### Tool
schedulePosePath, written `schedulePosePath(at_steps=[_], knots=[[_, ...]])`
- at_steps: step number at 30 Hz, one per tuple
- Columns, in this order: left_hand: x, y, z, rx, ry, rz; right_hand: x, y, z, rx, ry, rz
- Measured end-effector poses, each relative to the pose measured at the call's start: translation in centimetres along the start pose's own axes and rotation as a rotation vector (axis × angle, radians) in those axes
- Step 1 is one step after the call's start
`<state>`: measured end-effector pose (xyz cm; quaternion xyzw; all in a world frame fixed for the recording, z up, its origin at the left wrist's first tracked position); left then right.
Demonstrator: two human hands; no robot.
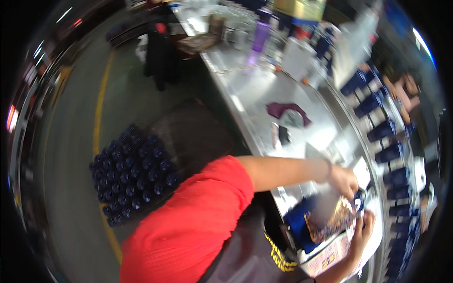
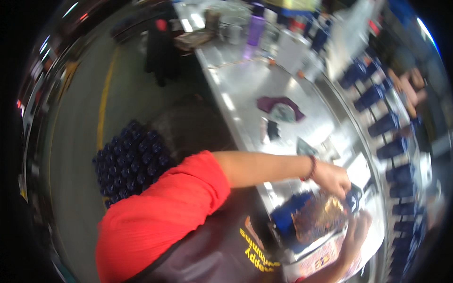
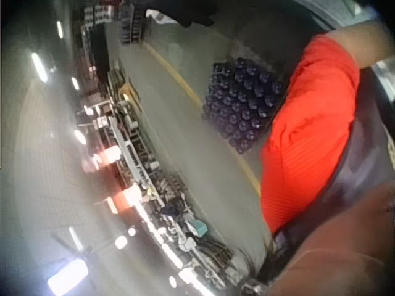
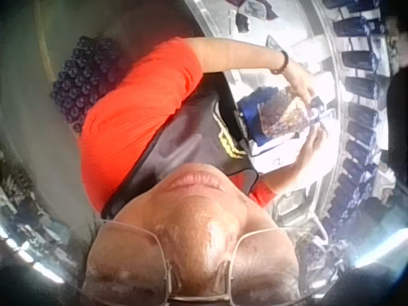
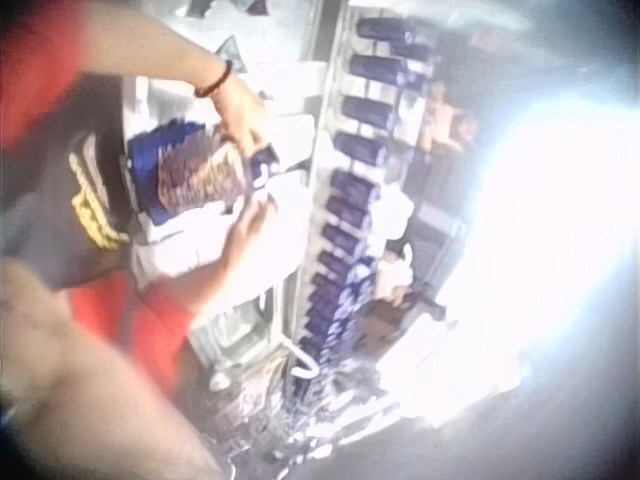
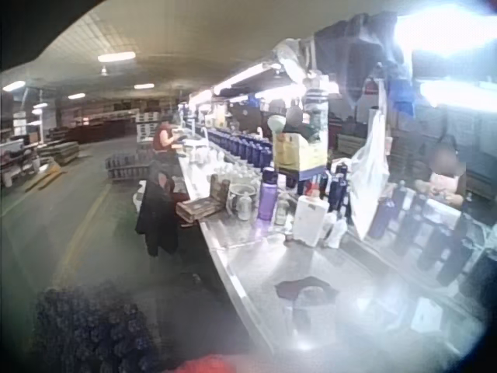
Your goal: The person applies decorative stickers to a dark blue cylindrical container, smoothing each sticker with a green tool and rotating the container to access different sides. The person then retrieves another container and continues applying stickers.
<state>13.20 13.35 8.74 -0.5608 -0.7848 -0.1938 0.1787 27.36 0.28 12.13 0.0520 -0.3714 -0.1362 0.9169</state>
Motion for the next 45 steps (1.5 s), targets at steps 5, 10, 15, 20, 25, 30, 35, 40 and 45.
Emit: schedulePosePath(at_steps=[5,10,15,20,25,30,35,40,45], knots=[[-1.2,-1.2,3.2,0.079,-0.227,0.1,-0.9,-1.0,-0.4,-0.052,-0.005,-0.123],[-2.2,-1.0,4.0,0.099,-0.322,0.126,-1.5,-1.5,-0.6,0.08,0.038,-0.159],[-2.7,-1.0,2.4,0.023,-0.246,0.064,-1.1,-2.3,-1.5,0.118,0.07,-0.222],[-2.9,-1.2,2.6,0.1,-0.181,0.047,-1.2,-2.3,-2.1,0.095,0.124,-0.233],[-2.6,-1.2,2.3,0.111,-0.172,-0.004,-1.6,-2.4,-1.2,0.117,0.111,-0.257],[-2.0,-1.0,1.2,0.04,-0.053,-0.054,-2.0,-2.5,-1.7,0.038,0.2,-0.249],[-2.0,-0.8,0.9,0.094,-0.054,-0.058,-1.3,-3.0,-2.2,-0.048,0.321,-0.281],[-1.6,1.1,0.2,0.034,-0.011,-0.108,0.2,-2.7,-2.0,0.046,0.21,-0.32],[-0.9,1.0,-2.4,-0.083,0.244,-0.228,0.8,-3.6,-3.2,-0.011,0.232,-0.324]])
Point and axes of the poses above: each hand's wrist, its own y-axis towards the middle knuckle, its own x-axis out of the back of the hand, z = x × y, the point moved 9 cm from there along y, towards the middle knuckle, and after that the axes turned 6 degrees about y, right-handed, at the moved point
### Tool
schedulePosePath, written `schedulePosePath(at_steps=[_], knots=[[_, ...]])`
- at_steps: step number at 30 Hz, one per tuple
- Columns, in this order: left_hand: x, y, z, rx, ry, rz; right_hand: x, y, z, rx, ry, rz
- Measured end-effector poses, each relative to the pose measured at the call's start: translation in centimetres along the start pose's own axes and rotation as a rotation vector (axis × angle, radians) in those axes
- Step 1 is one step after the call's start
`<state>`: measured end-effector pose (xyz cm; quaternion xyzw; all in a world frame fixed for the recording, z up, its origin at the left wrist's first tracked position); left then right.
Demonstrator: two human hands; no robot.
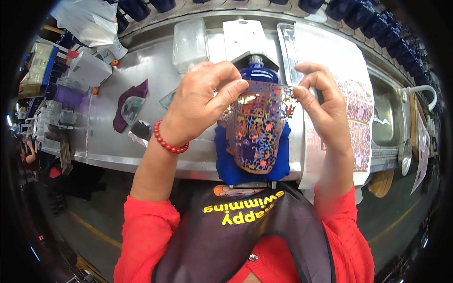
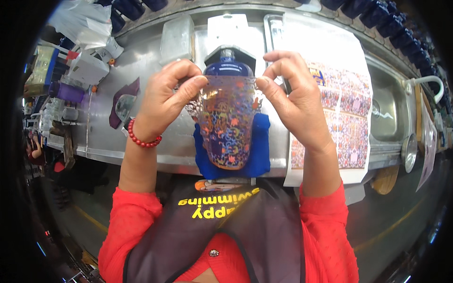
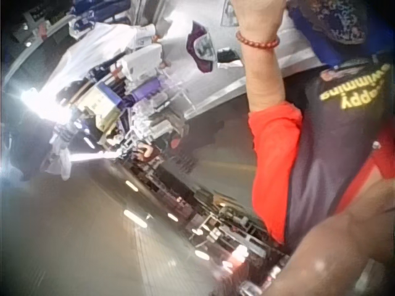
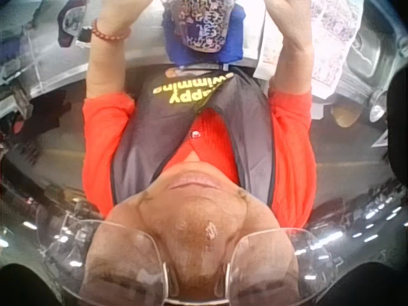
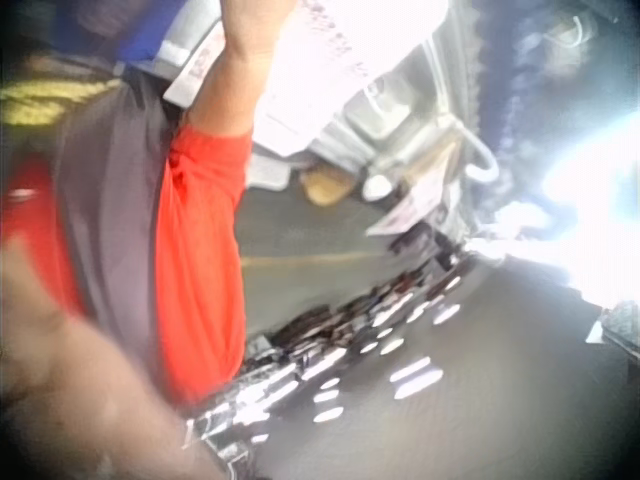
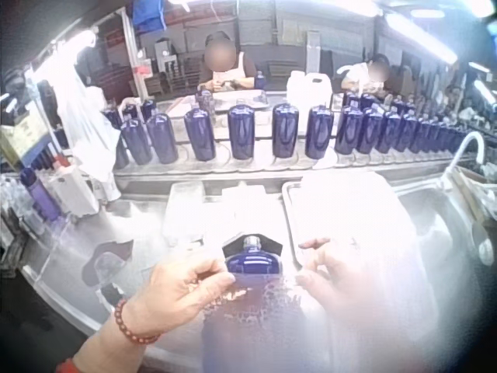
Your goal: The person applies decorative stickers to a dark blue cylindrical container, smoothing each sticker with a green tool and rotating the container to access different sides. The person then retrieves another container and continues applying stickers.
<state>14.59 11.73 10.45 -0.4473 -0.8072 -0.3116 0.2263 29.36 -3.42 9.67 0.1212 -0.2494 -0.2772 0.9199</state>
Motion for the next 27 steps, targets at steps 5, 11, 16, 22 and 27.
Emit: schedulePosePath(at_steps=[5,11,16,22,27], knots=[[1.7,-2.4,-6.0,-0.276,0.29,-0.101,1.5,-1.9,4.1,0.173,-0.02,-0.043],[3.0,-4.8,-11.4,-0.347,0.332,-0.086,3.2,-4.7,8.6,0.189,0.011,-0.051],[3.9,-6.0,-14.7,-0.364,0.198,-0.094,4.5,-7.0,11.6,0.235,0.054,-0.106],[3.1,-4.4,-11.9,-0.245,0.259,0.005,4.1,-3.8,10.2,0.128,-0.121,-0.055],[-0.3,-1.5,-3.4,0.037,0.074,0.053,1.6,-2.3,2.2,0.083,-0.009,0.016]])
Point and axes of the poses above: each hand's wrist, its own y-axis towards the middle knuckle, its own x-axis out of the back of the hand, z = x × y, the point moved 9 cm from there along y, towards the middle knuckle, and after that the axes turned 6 degrees about y, right-handed, at the moved point
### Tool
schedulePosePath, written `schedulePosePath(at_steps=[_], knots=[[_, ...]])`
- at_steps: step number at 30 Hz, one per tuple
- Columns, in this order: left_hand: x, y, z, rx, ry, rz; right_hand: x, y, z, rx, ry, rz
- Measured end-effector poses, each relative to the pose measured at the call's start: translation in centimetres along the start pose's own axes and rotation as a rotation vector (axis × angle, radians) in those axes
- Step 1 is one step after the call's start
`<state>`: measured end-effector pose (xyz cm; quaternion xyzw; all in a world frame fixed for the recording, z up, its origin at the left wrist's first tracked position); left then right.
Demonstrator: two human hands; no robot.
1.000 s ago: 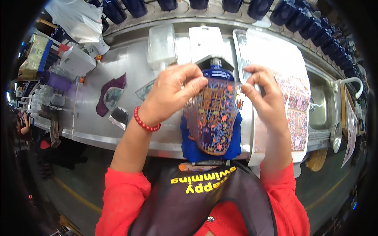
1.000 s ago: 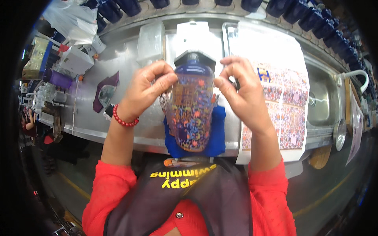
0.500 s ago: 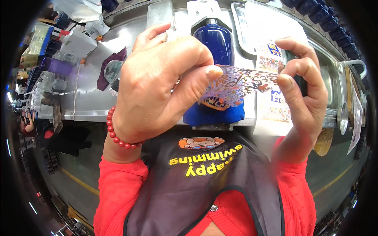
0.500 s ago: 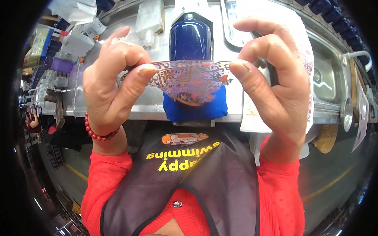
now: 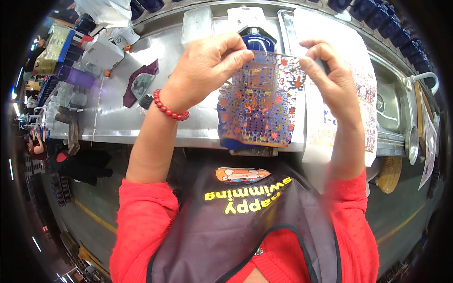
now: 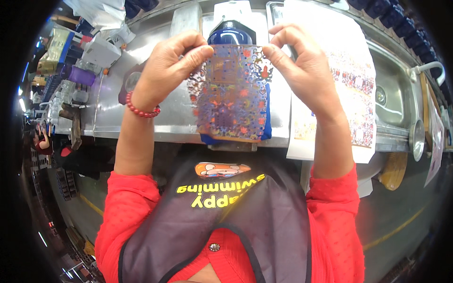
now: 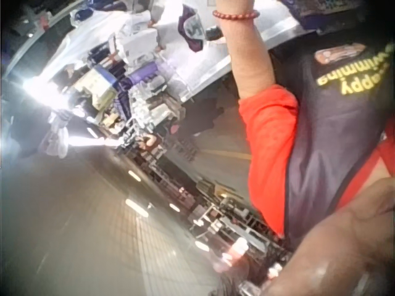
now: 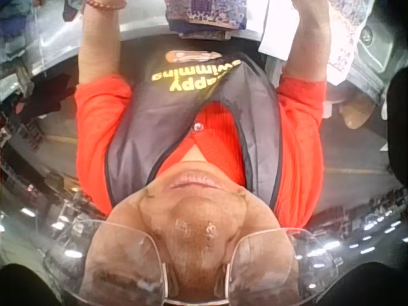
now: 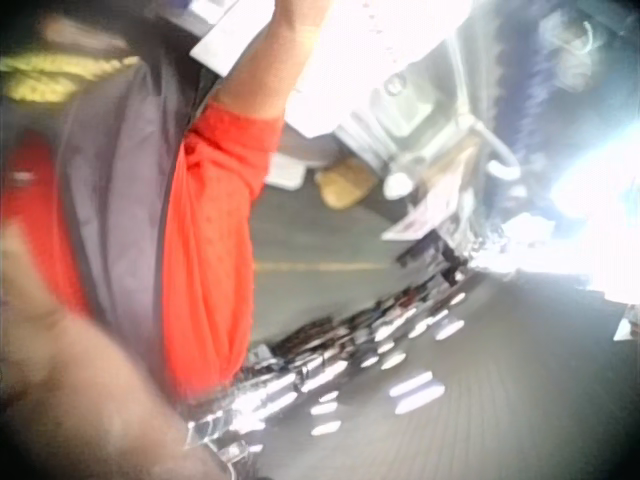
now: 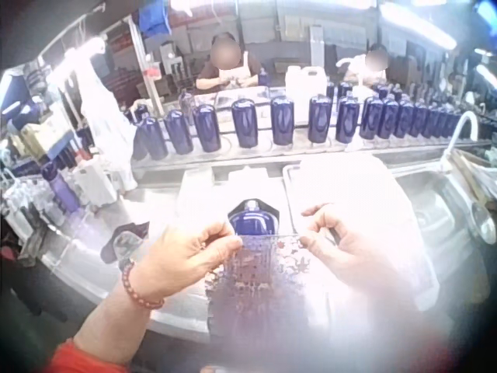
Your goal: The person applies decorative stickers to a dark blue cylindrical container, smoothing each sticker with a green tool and rotating the container to access different sides. The person then retrieves another container and continues applying stickers.
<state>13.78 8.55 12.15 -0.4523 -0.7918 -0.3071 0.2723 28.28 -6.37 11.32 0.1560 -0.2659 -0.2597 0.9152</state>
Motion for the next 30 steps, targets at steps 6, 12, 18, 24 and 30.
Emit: schedulePosePath(at_steps=[6,12,18,24,30], knots=[[-0.9,1.1,3.1,0.027,-0.077,0.007,-1.1,0.7,-3.6,0.027,0.026,-0.005],[-1.3,2.0,4.5,0.092,-0.151,0.039,-1.6,2.3,-3.7,-0.024,0.007,-0.026],[-1.5,2.3,5.8,0.146,-0.199,0.042,-2.5,2.9,-6.3,-0.066,0.052,-0.014],[0.6,0.8,5.7,0.016,-0.011,-0.299,-2.0,1.8,-2.4,0.087,-0.227,-0.213],[-3.4,-4.2,2.2,-0.193,0.31,-0.272,-5.9,-2.6,-1.5,0.017,-0.121,0.039]])
Point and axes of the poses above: each hand's wrist, its own y-axis towards the middle knuckle, its own x-axis out of the back of the hand, z = x × y, the point moved 9 cm from there along y, towards the middle knuckle, and after that the axes turned 6 degrees about y, right-handed, at the moved point
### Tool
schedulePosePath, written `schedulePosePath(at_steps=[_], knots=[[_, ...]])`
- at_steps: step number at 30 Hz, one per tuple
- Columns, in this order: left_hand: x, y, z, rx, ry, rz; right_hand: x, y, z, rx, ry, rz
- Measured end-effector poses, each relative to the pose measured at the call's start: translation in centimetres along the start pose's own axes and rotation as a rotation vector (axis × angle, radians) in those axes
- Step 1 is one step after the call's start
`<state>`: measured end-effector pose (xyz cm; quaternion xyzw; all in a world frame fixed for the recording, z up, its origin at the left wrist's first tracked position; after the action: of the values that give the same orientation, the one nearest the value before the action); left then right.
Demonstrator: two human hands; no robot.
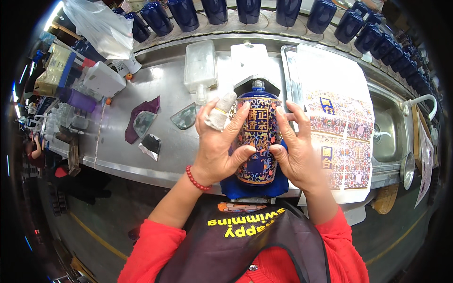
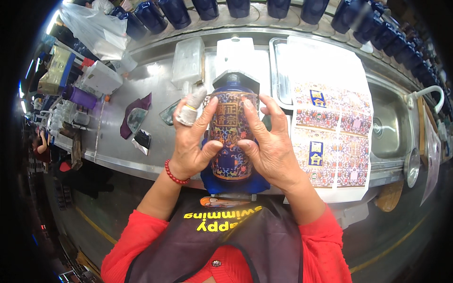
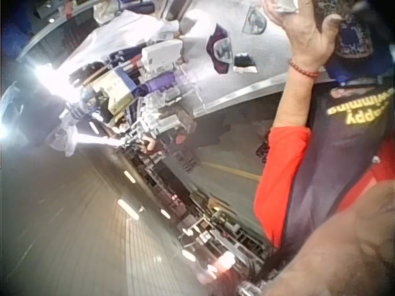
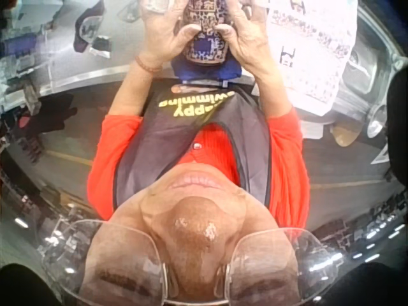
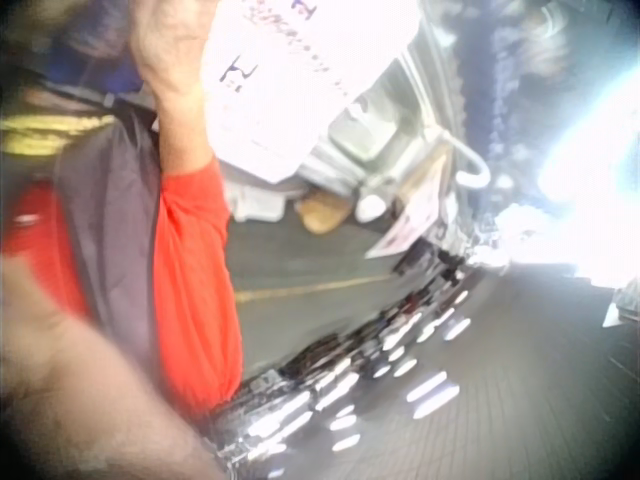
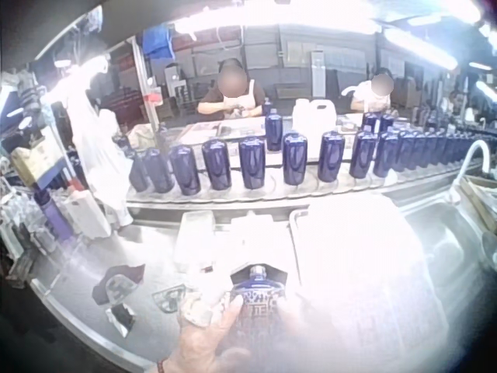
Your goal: The person applies decorative stickers to a dark blue cylindrical container, smoothing each sticker with a green tool and rotating the container to access different sides. The person then retrieves another container and continues applying stickers.
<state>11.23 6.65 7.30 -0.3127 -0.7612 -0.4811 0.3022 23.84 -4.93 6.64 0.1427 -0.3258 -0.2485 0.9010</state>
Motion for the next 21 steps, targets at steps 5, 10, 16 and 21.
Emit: schedulePosePath(at_steps=[5,10,16,21], knots=[[-1.2,-0.8,0.2,0.041,-0.069,0.036,-0.8,-0.6,-1.5,-0.011,0.001,0.054],[-1.2,-0.6,0.2,0.029,-0.06,0.067,-0.7,-0.5,-1.6,-0.014,0.037,0.096],[-1.5,-1.1,0.6,0.053,-0.108,0.074,-0.6,-0.3,-1.7,0.004,0.065,0.109],[-1.6,-1.2,0.5,0.072,-0.182,0.073,-0.8,-0.1,-1.9,-0.025,0.149,0.157]])
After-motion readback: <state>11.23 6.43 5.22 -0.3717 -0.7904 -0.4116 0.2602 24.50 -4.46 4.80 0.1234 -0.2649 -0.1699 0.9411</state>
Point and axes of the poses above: each hand's wrist, its own y-axis towards the middle knuckle, its own x-axis out of the back of the hand, z = x × y, the point moved 9 cm from there along y, towards the middle knuckle, and after that the axes turned 6 degrees about y, right-handed, at the moved point
